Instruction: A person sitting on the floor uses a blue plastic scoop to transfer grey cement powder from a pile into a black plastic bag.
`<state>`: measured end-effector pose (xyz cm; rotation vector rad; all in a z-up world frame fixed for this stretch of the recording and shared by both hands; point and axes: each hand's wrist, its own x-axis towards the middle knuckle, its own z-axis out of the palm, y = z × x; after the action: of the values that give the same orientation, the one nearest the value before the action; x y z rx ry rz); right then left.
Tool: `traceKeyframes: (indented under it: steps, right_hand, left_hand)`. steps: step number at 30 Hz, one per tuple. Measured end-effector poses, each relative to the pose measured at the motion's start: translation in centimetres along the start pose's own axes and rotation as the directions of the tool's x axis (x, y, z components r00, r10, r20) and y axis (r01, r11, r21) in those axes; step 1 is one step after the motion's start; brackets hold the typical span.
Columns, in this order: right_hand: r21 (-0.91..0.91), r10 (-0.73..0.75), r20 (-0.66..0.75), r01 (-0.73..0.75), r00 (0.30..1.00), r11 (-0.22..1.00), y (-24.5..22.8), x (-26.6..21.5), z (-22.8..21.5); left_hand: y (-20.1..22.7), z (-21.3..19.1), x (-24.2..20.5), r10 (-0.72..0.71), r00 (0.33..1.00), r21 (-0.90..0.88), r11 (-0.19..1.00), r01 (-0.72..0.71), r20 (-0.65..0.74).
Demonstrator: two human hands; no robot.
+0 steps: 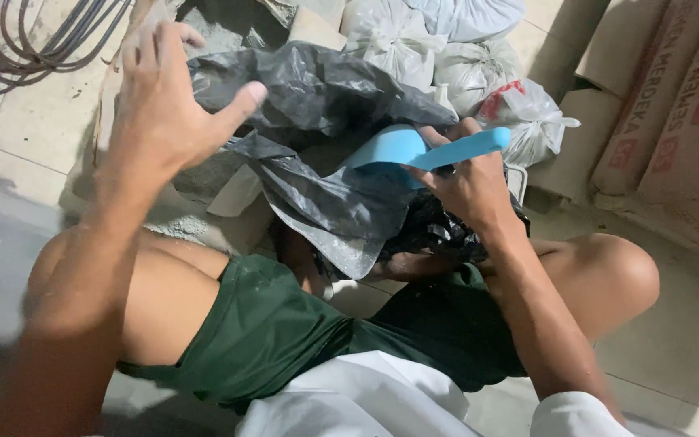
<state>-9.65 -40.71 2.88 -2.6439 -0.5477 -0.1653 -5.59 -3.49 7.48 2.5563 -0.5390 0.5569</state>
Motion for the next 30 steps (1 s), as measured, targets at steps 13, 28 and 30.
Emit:
traceKeyframes:
  steps: [13, 28, 30]
  right_hand:
    - [0.137, -0.423, 0.249, 0.4, 0.871, 0.906, -3.2, 0.8, 3.3]
    - [0.256, -0.423, 0.407, 0.343, 0.809, 0.904, -4.5, 0.6, 4.4]
    - [0.271, -0.43, 0.367, 0.348, 0.825, 0.898, -4.5, 0.5, 4.4]
  left_hand:
    - [1.4, 3.1, 3.6, -0.126, 0.976, -0.599, 0.773, 0.21, 0.18]
    - [3.7, -3.9, 2.7, 0.225, 0.973, -0.334, 0.915, -0.228, -0.048]
    - [3.2, -3.6, 2.7, 0.218, 0.972, -0.288, 0.929, -0.233, -0.082]
